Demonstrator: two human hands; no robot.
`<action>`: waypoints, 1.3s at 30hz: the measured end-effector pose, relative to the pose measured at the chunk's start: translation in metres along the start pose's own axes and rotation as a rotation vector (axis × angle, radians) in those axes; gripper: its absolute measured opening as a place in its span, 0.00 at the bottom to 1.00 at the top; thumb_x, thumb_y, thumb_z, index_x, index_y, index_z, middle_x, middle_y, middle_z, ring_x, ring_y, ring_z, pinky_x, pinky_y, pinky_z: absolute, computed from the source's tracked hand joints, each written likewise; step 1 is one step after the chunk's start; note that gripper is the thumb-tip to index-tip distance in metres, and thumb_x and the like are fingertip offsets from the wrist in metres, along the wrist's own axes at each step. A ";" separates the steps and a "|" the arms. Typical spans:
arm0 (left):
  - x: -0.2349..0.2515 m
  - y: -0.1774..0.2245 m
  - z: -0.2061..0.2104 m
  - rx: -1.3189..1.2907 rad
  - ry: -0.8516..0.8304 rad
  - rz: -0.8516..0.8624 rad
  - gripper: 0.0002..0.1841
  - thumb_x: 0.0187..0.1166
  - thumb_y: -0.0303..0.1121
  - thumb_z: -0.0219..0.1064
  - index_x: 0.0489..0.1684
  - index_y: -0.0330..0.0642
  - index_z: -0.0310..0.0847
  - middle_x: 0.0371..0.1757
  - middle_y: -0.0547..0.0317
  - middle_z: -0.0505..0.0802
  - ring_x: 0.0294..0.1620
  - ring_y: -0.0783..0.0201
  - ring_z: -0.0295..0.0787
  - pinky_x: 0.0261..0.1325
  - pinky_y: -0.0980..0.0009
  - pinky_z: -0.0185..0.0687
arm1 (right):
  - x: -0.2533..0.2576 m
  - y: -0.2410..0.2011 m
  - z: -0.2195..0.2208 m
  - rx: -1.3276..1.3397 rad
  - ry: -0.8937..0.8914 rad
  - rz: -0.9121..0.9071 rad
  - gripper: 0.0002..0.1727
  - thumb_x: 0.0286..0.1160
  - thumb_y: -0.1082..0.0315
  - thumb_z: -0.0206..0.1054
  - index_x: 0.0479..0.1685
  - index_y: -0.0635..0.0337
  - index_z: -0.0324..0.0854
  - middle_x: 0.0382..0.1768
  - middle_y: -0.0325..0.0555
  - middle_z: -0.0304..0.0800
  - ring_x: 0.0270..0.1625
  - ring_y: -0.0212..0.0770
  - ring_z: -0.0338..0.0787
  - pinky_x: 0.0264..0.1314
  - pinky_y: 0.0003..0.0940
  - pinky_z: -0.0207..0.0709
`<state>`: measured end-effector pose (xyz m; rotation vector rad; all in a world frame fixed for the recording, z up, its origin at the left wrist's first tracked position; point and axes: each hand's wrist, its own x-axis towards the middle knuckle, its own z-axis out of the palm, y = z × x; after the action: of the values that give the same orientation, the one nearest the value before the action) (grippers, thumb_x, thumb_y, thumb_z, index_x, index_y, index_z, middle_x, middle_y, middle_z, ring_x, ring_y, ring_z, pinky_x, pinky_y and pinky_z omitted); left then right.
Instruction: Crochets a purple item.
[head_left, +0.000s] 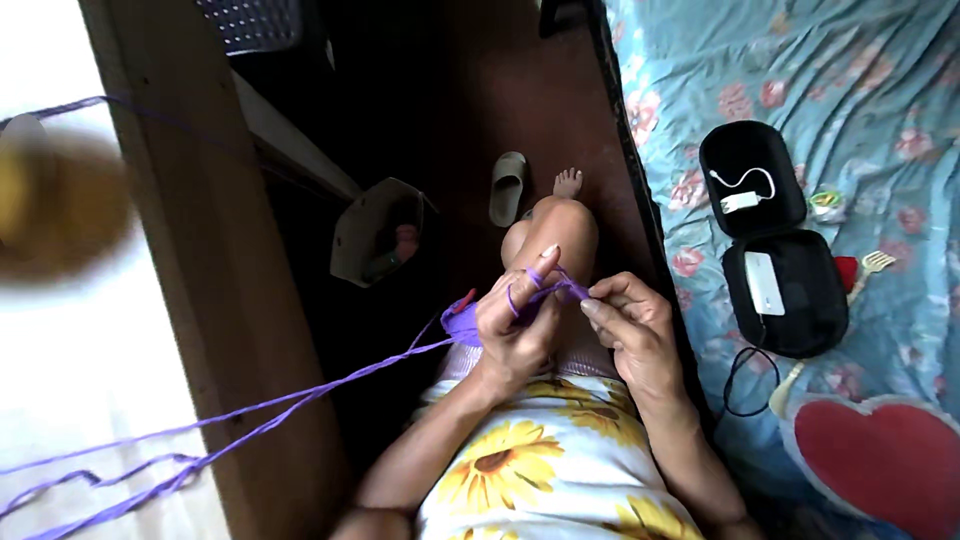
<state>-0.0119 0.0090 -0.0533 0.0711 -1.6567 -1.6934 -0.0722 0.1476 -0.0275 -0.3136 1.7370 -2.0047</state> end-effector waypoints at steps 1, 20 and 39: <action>0.000 0.004 0.000 -0.047 0.019 -0.045 0.18 0.75 0.19 0.69 0.63 0.41 0.87 0.46 0.61 0.96 0.44 0.71 0.92 0.51 0.71 0.90 | -0.001 0.000 0.000 0.072 -0.001 0.042 0.06 0.71 0.78 0.70 0.39 0.57 0.87 0.24 0.34 0.86 0.18 0.18 0.71 0.18 0.12 0.61; 0.023 0.015 -0.024 -0.285 0.062 -0.564 0.20 0.69 0.16 0.66 0.59 0.38 0.91 0.32 0.65 0.95 0.29 0.75 0.89 0.37 0.76 0.87 | -0.005 0.026 -0.005 -0.829 0.205 -0.779 0.06 0.76 0.73 0.70 0.38 0.65 0.92 0.30 0.49 0.88 0.34 0.31 0.87 0.38 0.17 0.80; 0.033 0.004 -0.044 -0.680 -0.105 -0.861 0.18 0.65 0.19 0.62 0.48 0.38 0.93 0.26 0.60 0.92 0.24 0.73 0.88 0.30 0.76 0.86 | -0.010 0.026 -0.012 -0.658 0.104 -0.663 0.05 0.72 0.75 0.72 0.38 0.67 0.92 0.31 0.46 0.89 0.35 0.24 0.86 0.40 0.12 0.80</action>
<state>-0.0102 -0.0450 -0.0422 0.4144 -1.0667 -2.8689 -0.0637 0.1609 -0.0539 -1.1404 2.5747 -1.7731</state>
